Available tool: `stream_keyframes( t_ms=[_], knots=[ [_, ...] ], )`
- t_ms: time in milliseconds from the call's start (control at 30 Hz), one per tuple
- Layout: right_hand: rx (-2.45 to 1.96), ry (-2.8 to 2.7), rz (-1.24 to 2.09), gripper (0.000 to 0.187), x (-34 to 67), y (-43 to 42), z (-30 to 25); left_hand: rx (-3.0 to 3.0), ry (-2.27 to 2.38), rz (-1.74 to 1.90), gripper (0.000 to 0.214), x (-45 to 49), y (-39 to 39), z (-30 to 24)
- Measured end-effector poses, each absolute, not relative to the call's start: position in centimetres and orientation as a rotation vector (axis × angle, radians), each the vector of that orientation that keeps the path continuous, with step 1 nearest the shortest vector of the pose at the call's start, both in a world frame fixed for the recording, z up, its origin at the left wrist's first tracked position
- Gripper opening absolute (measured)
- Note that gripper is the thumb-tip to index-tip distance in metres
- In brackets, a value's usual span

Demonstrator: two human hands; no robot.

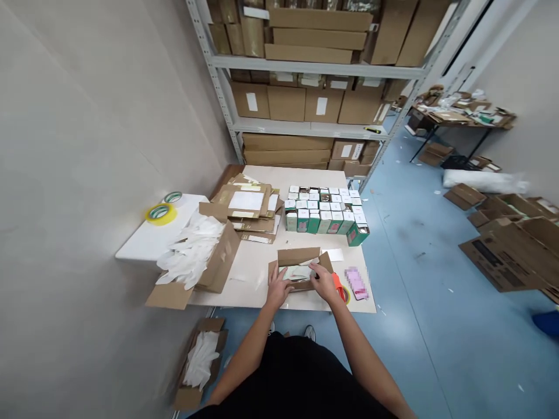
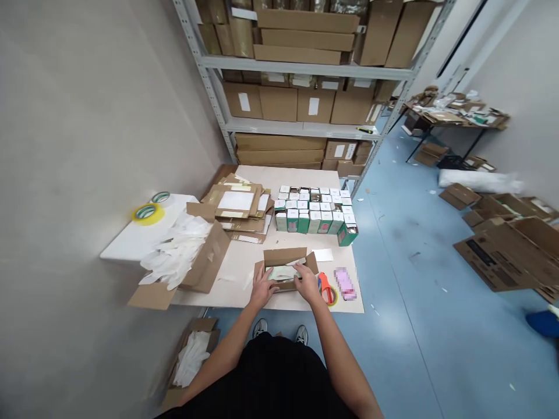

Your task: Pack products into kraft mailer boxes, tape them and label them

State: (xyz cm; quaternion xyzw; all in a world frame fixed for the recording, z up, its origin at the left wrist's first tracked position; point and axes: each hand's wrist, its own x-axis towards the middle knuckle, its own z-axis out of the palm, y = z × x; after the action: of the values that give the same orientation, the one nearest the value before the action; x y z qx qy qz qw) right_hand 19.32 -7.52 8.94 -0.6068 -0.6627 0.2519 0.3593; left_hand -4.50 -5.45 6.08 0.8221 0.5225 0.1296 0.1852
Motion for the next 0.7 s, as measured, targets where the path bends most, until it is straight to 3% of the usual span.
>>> stream_keyframes(
  t_ms=[300,400,533,700],
  knots=[
    [-1.801,-1.553,0.583,0.040,17.0,-8.3,7.7,2.296,1.313,-0.045,0.024,-5.8,-0.2,4.4],
    [-1.846,-1.553,0.567,0.038,15.5,-9.0,6.5,2.264,1.347,0.104,0.044,-7.5,0.1,3.4],
    [-1.893,-1.513,0.484,0.041,14.0,-9.8,5.0,1.889,1.740,0.353,0.071,-10.9,0.2,1.9],
    [-1.995,-1.425,0.337,0.044,13.2,-10.6,4.1,1.675,1.552,0.375,0.069,-13.4,0.2,0.6]
  ],
)
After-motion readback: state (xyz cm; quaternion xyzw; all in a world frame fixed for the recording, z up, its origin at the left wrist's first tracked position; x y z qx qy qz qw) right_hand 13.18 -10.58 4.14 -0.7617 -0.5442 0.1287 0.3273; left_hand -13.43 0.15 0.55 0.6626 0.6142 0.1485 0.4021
